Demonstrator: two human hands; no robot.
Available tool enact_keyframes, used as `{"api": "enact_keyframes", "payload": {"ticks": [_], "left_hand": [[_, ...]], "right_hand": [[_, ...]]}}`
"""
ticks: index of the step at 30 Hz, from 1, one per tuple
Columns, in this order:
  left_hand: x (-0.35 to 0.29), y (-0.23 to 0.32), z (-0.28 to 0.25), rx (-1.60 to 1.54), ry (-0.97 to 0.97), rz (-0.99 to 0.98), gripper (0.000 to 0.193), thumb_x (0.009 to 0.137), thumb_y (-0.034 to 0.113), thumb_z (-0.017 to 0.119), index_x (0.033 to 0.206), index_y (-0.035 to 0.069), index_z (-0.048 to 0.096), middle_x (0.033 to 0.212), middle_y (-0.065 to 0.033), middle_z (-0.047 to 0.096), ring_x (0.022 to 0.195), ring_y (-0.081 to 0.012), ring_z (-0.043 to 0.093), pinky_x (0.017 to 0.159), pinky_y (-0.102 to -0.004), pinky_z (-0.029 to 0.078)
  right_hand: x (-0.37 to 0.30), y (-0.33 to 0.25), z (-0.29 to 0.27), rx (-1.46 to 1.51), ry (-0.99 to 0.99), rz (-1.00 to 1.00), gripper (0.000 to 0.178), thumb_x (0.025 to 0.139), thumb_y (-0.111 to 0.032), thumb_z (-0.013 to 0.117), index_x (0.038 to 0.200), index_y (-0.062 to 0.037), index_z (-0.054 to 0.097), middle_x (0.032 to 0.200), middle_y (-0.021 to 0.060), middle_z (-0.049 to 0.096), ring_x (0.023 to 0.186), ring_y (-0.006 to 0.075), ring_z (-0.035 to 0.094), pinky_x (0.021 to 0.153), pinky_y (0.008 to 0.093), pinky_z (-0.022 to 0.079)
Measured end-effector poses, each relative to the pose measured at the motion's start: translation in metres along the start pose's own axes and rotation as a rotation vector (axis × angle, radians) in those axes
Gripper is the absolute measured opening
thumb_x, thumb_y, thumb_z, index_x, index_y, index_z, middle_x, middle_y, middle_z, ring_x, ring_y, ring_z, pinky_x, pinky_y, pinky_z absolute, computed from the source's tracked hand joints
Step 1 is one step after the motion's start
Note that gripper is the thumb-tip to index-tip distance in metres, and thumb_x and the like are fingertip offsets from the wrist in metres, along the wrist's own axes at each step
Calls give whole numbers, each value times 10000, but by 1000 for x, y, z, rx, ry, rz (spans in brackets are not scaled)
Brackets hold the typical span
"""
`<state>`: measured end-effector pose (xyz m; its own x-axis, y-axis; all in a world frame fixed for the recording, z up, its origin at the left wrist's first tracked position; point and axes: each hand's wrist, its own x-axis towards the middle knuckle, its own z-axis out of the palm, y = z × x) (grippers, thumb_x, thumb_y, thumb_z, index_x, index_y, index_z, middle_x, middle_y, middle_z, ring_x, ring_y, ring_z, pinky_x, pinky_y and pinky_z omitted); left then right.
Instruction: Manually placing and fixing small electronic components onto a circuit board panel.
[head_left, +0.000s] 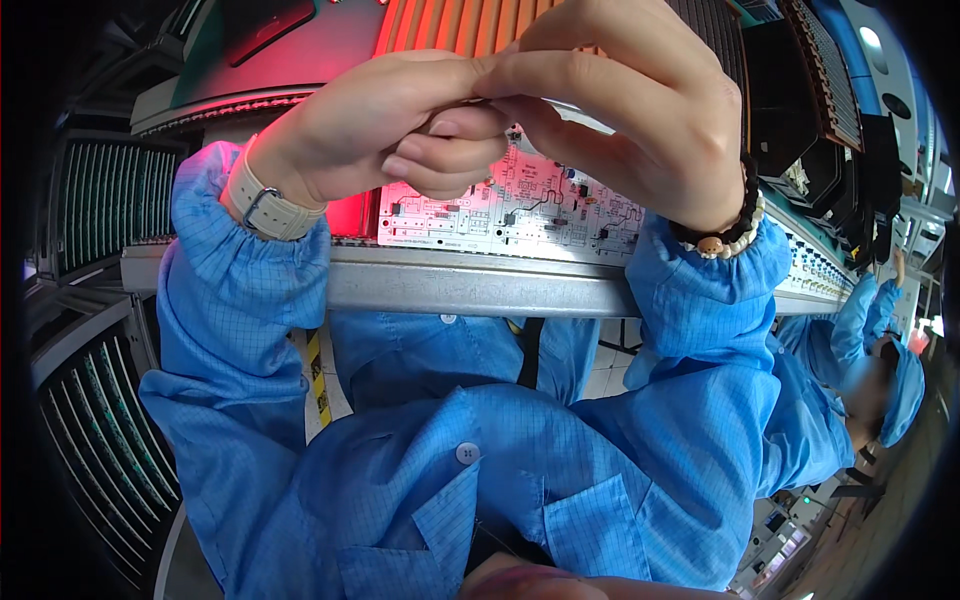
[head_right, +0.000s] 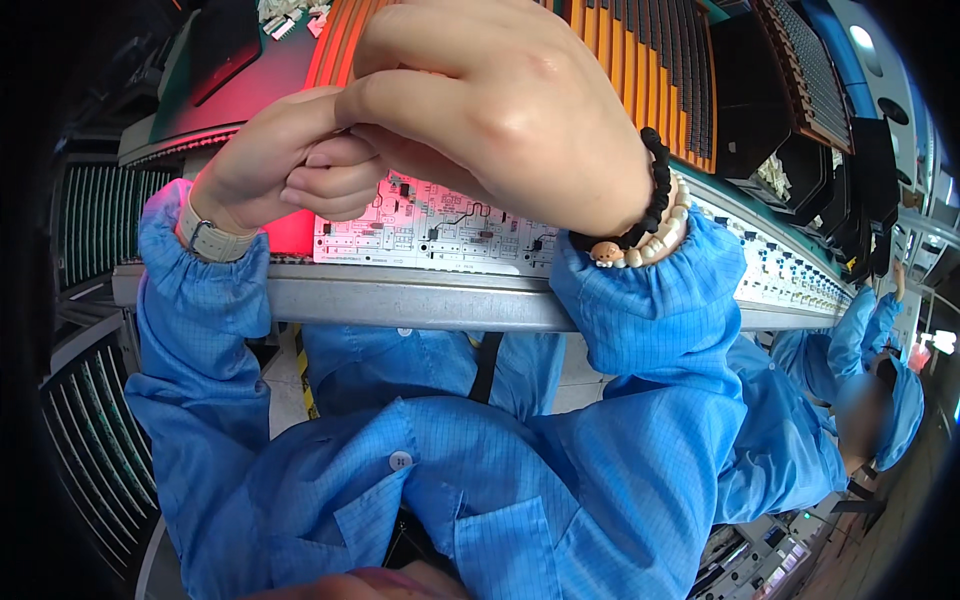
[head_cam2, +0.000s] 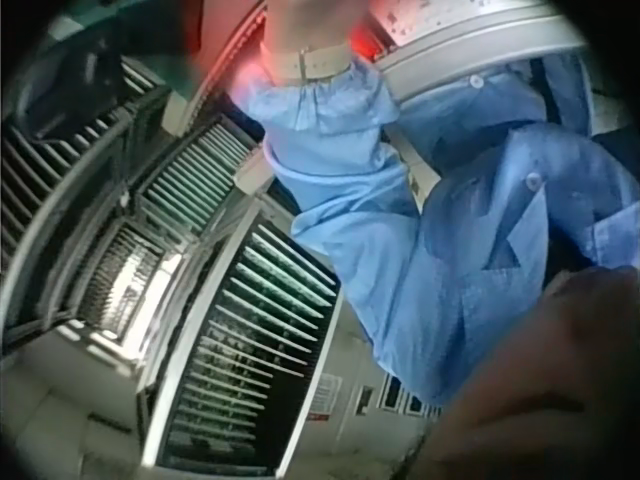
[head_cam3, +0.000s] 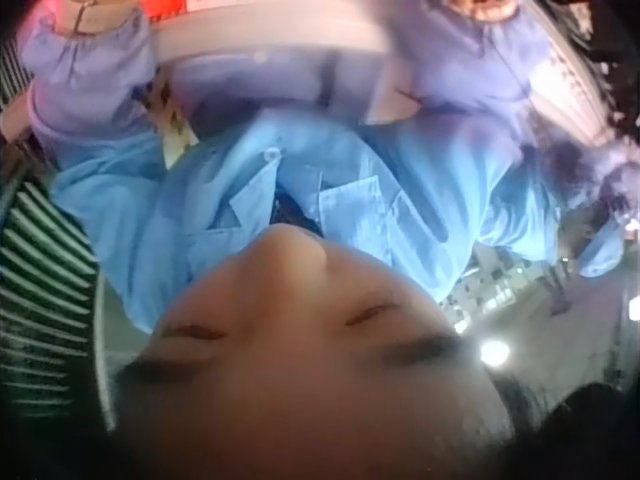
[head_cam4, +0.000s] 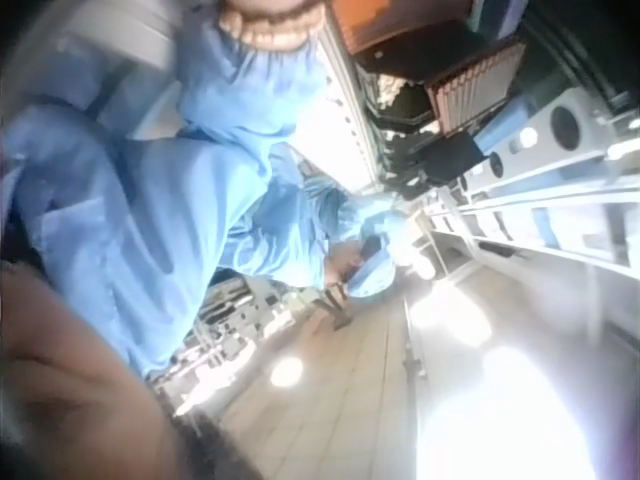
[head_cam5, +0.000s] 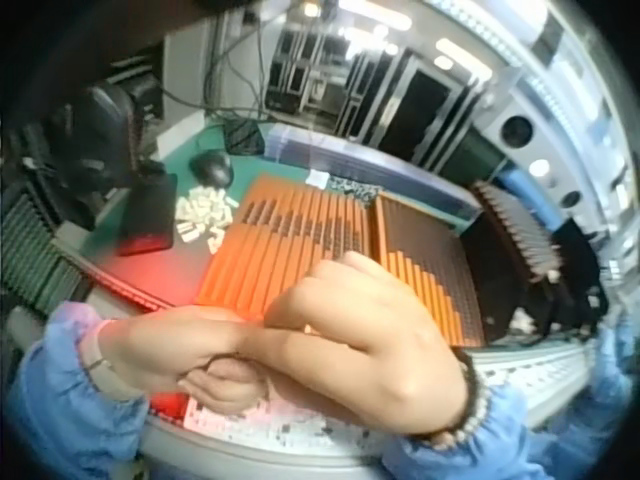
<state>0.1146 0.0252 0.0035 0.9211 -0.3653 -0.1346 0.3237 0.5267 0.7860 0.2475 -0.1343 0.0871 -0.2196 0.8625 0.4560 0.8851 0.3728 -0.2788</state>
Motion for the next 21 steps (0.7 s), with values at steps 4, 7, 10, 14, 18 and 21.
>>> {"api": "enact_keyframes", "payload": {"ticks": [4,7,10,14,18,21], "left_hand": [[1,1,-1,-14,-15,34,559,1098,425,269,610,158,322,484,53,301,390,-44,258,370,-197,228],[-3,0,-4,-16,1,18,558,1091,446,291,614,159,318,493,60,297,395,-43,250,375,-194,227],[-10,1,1,18,130,-32,557,1076,477,339,616,163,312,504,68,285,402,-41,244,383,-192,229],[-11,0,-5,-2,191,-87,547,1053,493,417,625,169,315,528,73,277,425,-31,263,394,-195,229],[-13,2,-12,-6,143,-55,507,1056,459,438,662,152,352,553,73,291,447,-24,288,402,-193,233],[-17,10,-13,76,215,-6,379,1058,386,469,818,93,458,594,63,351,465,-26,335,419,-182,267]], "right_hand": [[1,-2,1,108,-23,174,319,704,-105,707,989,37,714,821,80,630,701,199,587,606,315,409],[0,-2,2,-10,31,-14,336,664,-95,695,972,40,715,848,90,644,691,198,598,596,311,414],[2,1,7,-194,-7,-151,317,665,-87,700,955,39,713,854,95,649,690,199,604,597,312,423],[3,4,13,-450,-61,-323,291,665,-78,707,932,37,711,862,101,656,688,200,612,598,312,436],[1,4,23,-311,1,-195,256,685,-76,738,919,23,706,852,94,656,687,203,618,599,314,446],[-4,10,32,-57,129,42,247,714,-88,809,919,-11,695,817,79,646,690,221,627,601,317,457]]}}
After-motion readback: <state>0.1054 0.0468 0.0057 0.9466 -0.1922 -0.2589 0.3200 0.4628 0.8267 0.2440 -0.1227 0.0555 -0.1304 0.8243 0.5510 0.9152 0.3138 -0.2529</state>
